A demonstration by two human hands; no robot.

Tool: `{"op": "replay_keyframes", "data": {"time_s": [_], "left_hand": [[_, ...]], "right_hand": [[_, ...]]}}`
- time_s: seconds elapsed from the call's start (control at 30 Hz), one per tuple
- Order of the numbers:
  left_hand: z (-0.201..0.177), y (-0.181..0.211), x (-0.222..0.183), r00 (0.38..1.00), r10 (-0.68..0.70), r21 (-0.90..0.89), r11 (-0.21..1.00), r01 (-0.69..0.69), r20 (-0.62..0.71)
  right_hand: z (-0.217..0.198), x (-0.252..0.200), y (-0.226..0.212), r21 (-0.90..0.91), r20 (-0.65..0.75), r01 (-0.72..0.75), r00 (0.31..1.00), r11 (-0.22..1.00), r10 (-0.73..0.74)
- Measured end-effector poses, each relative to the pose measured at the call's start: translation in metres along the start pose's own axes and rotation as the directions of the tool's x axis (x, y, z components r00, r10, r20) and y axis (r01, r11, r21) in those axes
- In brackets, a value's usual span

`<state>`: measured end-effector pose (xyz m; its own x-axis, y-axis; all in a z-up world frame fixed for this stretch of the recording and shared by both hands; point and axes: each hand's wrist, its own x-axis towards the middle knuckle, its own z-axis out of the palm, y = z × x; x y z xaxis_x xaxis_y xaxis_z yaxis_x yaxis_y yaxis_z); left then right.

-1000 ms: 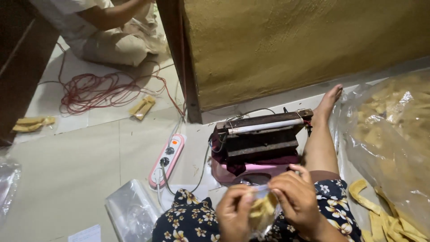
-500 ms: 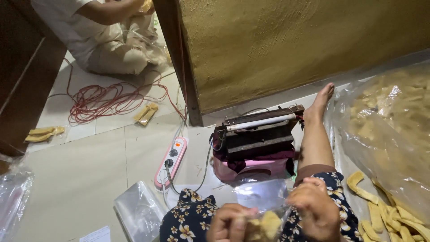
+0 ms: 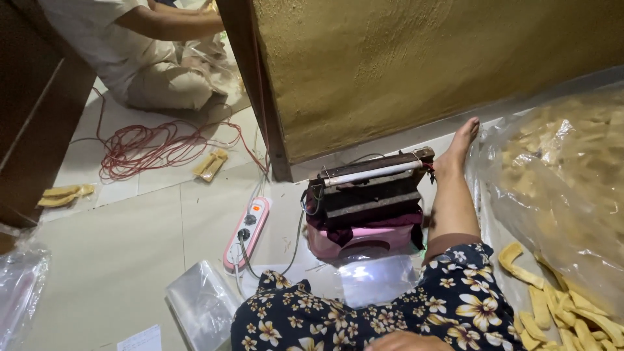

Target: Manually packing snack items into small plastic bags while sitting on the floor.

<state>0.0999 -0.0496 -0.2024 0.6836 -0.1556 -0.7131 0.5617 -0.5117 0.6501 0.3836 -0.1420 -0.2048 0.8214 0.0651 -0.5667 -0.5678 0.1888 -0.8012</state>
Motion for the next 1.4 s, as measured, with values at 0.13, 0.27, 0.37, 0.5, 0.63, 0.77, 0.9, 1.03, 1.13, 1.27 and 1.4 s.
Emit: {"op": "replay_keyframes", "data": {"time_s": [0.13, 0.27, 0.37, 0.5, 0.63, 0.77, 0.9, 1.03, 1.13, 1.27, 1.4], "left_hand": [[0.027, 0.017, -0.056, 0.999, -0.033, 0.001, 0.999, 0.033, 0.036], [-0.009, 0.06, -0.158, 0.995, -0.065, -0.004, 0.998, 0.065, 0.075], [-0.075, 0.063, -0.191, 0.993, -0.085, -0.016, 0.996, 0.087, 0.083], [-0.081, -0.043, -0.179, 0.816, 0.578, -0.875, 0.398, -0.275, 0.007], [-0.153, -0.091, -0.207, 0.357, 0.469, -0.443, -0.082, -0.893, -0.808], [-0.258, -0.006, -0.311, 0.386, -0.191, -0.374, -0.098, -0.922, -0.903], [-0.254, -0.007, -0.271, 0.578, -0.2, -0.594, 0.028, -0.804, -0.792], [-0.224, -0.035, -0.232, 0.594, -0.127, -0.557, 0.543, -0.629, -0.795], [-0.207, -0.06, -0.22, 0.679, -0.076, -0.024, 0.996, 0.086, -0.73], [-0.186, -0.076, -0.212, 0.738, -0.302, 0.221, 0.826, 0.518, -0.603], [-0.193, -0.031, -0.223, 0.845, -0.261, 0.41, 0.782, 0.468, -0.467]], "right_hand": [[0.145, -0.025, -0.216, 0.026, -0.328, 0.559, 0.788, 0.829, -0.521], [0.139, -0.016, -0.212, -0.05, -0.307, 0.584, 0.763, 0.81, -0.569], [0.137, -0.025, -0.219, -0.05, -0.245, 0.549, 0.803, 0.834, -0.543], [0.126, -0.001, -0.217, -0.071, -0.184, 0.526, 0.828, 0.847, -0.53], [0.127, 0.004, -0.215, -0.078, -0.169, 0.506, 0.843, 0.859, -0.511], [0.122, 0.006, -0.197, -0.076, -0.167, 0.494, 0.85, 0.866, -0.5], [0.126, 0.008, -0.215, -0.033, -0.18, 0.527, 0.833, 0.85, -0.523], [0.131, -0.003, -0.222, -0.008, -0.187, 0.542, 0.825, 0.84, -0.534], [0.133, -0.006, -0.225, -0.102, -0.188, 0.497, 0.841, 0.862, -0.507], [0.129, 0.007, -0.224, -0.079, -0.209, 0.487, 0.845, 0.87, -0.493], [0.125, 0.013, -0.221, -0.077, -0.209, 0.498, 0.839, 0.864, -0.502]]}}
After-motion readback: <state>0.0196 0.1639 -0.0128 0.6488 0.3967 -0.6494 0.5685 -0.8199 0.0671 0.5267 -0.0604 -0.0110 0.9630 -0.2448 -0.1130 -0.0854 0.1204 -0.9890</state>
